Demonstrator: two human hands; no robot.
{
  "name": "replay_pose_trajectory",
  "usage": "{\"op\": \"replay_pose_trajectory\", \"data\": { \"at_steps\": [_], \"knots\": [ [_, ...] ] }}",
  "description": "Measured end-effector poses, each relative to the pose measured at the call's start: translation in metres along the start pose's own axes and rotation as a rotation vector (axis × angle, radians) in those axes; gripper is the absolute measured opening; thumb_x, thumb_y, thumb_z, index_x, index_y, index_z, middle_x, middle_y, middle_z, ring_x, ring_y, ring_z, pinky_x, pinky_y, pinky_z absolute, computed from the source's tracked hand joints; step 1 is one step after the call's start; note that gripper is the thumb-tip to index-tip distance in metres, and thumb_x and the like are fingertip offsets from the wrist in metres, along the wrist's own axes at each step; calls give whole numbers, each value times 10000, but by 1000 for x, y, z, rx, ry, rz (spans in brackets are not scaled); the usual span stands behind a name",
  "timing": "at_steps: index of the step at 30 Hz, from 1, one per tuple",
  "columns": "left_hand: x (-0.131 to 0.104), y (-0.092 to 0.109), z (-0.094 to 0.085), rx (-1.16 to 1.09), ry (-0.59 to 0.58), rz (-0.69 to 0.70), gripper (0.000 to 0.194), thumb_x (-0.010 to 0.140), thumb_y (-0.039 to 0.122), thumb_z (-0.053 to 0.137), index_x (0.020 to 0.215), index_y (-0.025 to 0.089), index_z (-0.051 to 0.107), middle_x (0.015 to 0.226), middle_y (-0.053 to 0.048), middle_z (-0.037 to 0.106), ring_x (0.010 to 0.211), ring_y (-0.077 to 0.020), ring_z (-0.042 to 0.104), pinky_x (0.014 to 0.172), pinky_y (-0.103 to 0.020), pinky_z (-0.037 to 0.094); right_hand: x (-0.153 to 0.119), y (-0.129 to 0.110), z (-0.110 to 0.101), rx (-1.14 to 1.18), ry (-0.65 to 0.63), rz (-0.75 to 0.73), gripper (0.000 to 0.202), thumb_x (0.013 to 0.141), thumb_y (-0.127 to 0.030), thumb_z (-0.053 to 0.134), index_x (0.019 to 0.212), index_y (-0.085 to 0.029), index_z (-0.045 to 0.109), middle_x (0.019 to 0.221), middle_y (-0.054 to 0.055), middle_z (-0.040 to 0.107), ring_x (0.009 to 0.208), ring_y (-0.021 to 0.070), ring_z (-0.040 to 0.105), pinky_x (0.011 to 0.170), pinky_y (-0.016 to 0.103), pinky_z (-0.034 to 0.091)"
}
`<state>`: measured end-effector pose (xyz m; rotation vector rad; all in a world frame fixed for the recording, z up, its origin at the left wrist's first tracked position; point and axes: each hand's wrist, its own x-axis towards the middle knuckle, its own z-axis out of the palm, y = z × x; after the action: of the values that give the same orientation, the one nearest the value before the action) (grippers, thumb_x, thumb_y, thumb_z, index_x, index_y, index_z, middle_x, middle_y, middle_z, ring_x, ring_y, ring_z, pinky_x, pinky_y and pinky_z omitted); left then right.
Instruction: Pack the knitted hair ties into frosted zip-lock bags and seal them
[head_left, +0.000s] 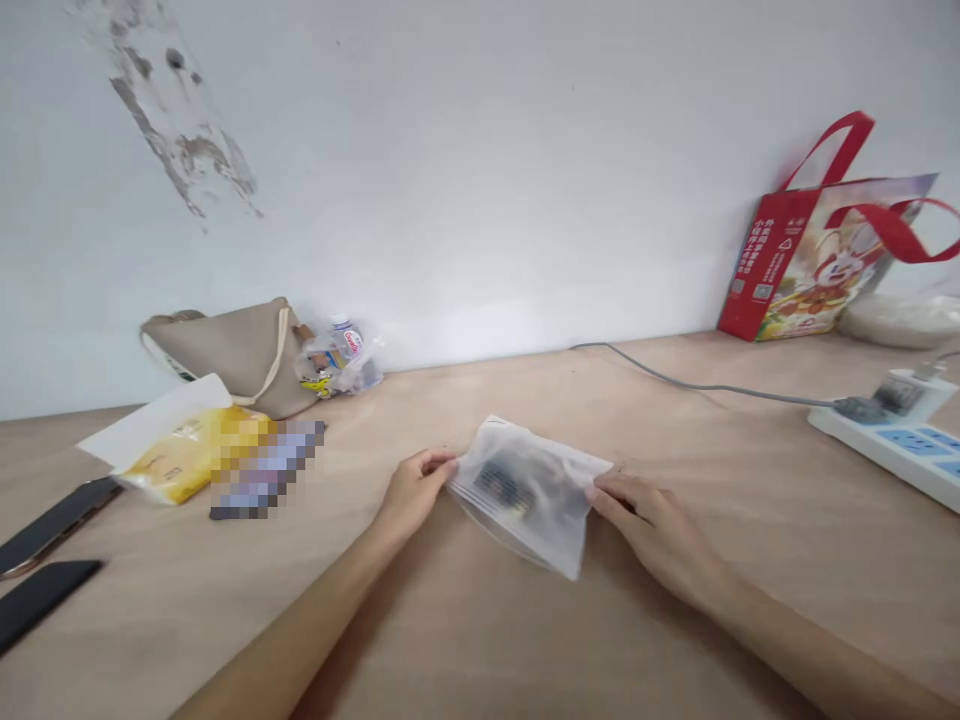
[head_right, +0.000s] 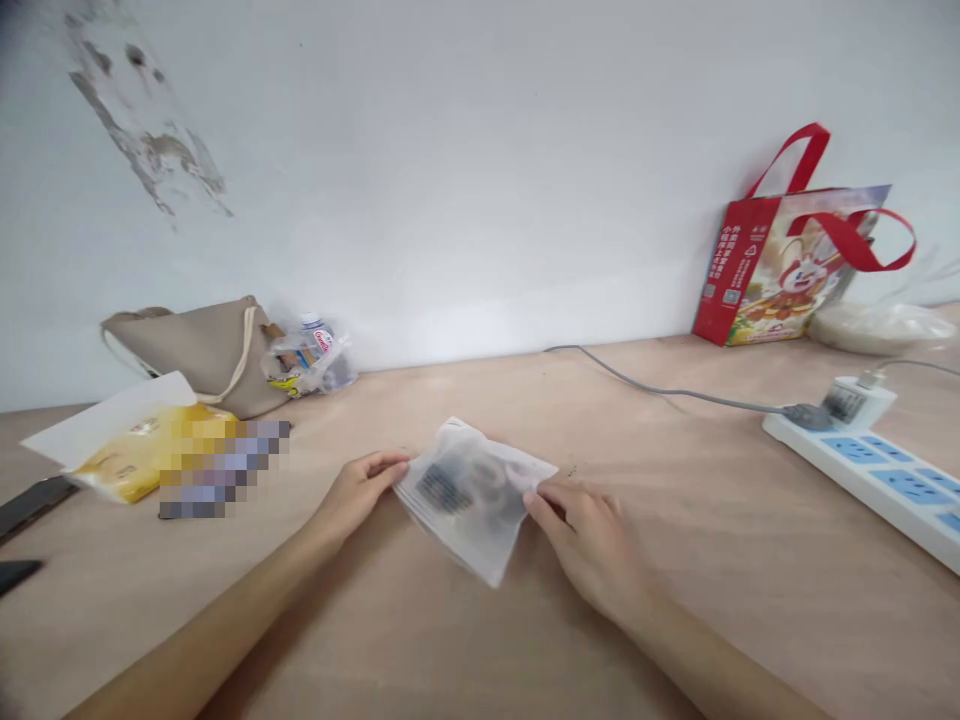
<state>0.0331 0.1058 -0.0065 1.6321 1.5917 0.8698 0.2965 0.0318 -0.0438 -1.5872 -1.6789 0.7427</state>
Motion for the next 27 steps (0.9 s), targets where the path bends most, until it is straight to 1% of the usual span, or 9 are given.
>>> {"op": "replay_pose_trajectory", "data": {
  "at_steps": [4, 7, 10, 13, 16, 19, 21, 25, 27],
  "knots": [
    [-30, 12, -3, -11, -151, -124, 269, 611, 358, 665, 794, 160, 668, 707, -30, 724, 691, -211, 669, 655, -285, 465, -3, 3, -6, 98, -8, 35, 393, 865, -515, 416, 652, -223, 573, 655, -1, 588, 686, 220, 574, 622, 306, 430],
    [-47, 19, -11, -1, -271, -219, 286, 695, 431, 589, 694, 154, 663, 605, -34, 704, 550, -181, 644, 524, -250, 405, -8, 4, -10, 183, -18, 41, 338, 842, -504, 463, 709, -222, 595, 701, -3, 606, 696, 214, 580, 602, 294, 434],
    [-54, 21, -12, 2, -352, -254, 285, 685, 417, 591, 578, 154, 614, 526, -29, 664, 484, -166, 607, 468, -225, 350, -12, 3, -10, 235, 20, 55, 277, 821, -461, 488, 707, -223, 571, 698, 1, 588, 669, 206, 555, 590, 298, 422],
    [-61, 18, -5, -12, -303, -195, 250, 702, 408, 570, 614, 174, 571, 545, 10, 616, 514, -150, 565, 490, -229, 361, -17, 0, -7, 278, 75, 47, 242, 805, -407, 476, 651, -225, 524, 687, 7, 568, 673, 210, 538, 599, 306, 417],
    [-72, 12, 4, -18, -138, -87, 269, 792, 447, 474, 694, 201, 520, 611, 23, 572, 597, -156, 530, 557, -251, 385, -21, -4, -5, 338, 119, 10, 222, 812, -388, 468, 668, -230, 528, 687, 3, 562, 698, 209, 545, 635, 308, 432],
    [-82, 7, 11, -61, 9, 33, 286, 843, 470, 430, 725, 216, 485, 657, 19, 546, 646, -168, 511, 615, -272, 410, -25, -9, -2, 417, 151, -42, 215, 845, -412, 463, 784, -237, 570, 797, 13, 609, 800, 215, 575, 716, 312, 458],
    [-87, 5, 15, -131, 11, 85, 290, 859, 474, 433, 721, 221, 467, 673, 21, 532, 660, -165, 503, 635, -271, 422, -26, -10, -1, 466, 177, -76, 221, 864, -430, 463, 830, -244, 577, 866, 21, 624, 845, 214, 581, 744, 309, 466],
    [-90, 3, 19, -311, -90, 139, 250, 868, 462, 473, 827, 220, 518, 834, -2, 598, 819, -173, 546, 780, -275, 456, -30, -12, 2, 530, 257, -123, 224, 874, -454, 480, 836, -258, 581, 879, 22, 626, 850, 206, 580, 755, 295, 470],
    [-89, 4, 21, -382, -48, 146, 263, 870, 471, 489, 934, 223, 550, 943, -11, 618, 937, -179, 544, 856, -274, 443, -32, -14, 3, 551, 276, -136, 222, 878, -463, 480, 864, -266, 581, 900, 24, 632, 878, 210, 583, 774, 299, 475]
  ]
}}
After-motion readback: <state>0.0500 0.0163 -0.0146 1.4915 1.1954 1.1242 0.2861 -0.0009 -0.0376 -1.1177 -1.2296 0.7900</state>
